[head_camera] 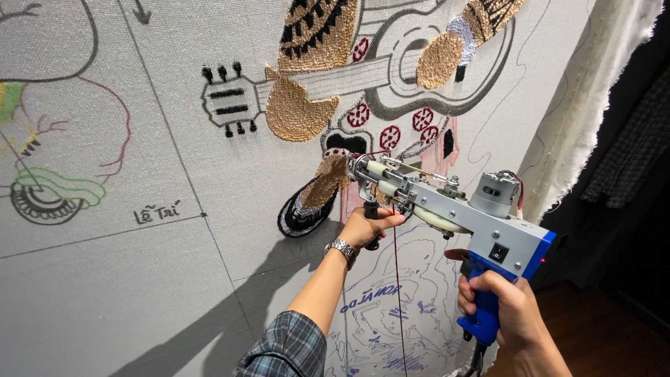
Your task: The recorder uses a tufting gun to create a rug on a vertical frame.
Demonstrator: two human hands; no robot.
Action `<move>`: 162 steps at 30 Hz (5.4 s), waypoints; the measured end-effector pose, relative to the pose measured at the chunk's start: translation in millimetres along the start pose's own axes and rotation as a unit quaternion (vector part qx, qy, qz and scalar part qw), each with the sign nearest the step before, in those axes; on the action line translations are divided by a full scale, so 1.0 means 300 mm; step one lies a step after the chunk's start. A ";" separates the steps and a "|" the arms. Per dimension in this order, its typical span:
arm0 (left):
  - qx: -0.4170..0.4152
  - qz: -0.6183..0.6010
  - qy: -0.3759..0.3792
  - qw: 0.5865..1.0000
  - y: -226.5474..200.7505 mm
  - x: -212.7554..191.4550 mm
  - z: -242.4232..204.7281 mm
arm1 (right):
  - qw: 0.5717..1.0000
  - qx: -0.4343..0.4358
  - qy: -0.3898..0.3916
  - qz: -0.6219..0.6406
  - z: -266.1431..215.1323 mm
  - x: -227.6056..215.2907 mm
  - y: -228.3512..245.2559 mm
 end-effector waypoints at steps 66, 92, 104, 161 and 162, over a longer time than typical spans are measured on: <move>0.000 -0.047 0.116 0.992 -0.047 -0.039 0.039 | 1.000 0.000 0.007 0.014 0.042 0.018 0.003; 0.277 0.170 -0.394 0.860 -0.368 -0.291 -0.152 | 0.994 -0.034 -0.010 0.104 -0.028 -0.224 -0.142; 0.236 0.209 -0.446 0.838 -0.386 -0.304 -0.154 | 0.988 -0.054 0.011 0.143 -0.047 -0.315 -0.224; 0.374 0.573 -0.257 0.683 -0.489 -0.289 -0.207 | 0.982 -0.036 0.007 0.185 -0.111 -0.362 -0.279; 0.366 0.566 -0.279 0.684 -0.483 -0.293 -0.198 | 0.981 -0.038 0.003 0.189 -0.113 -0.358 -0.278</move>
Point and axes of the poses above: each hand's wrist, its own z-axis towards the middle knuckle, its own x-axis out of the palm, y = z × x, the point moved 6 cm from there along z, towards the middle knuckle, and after that the axes turned 12 degrees about -x, right-handed, at the moved point
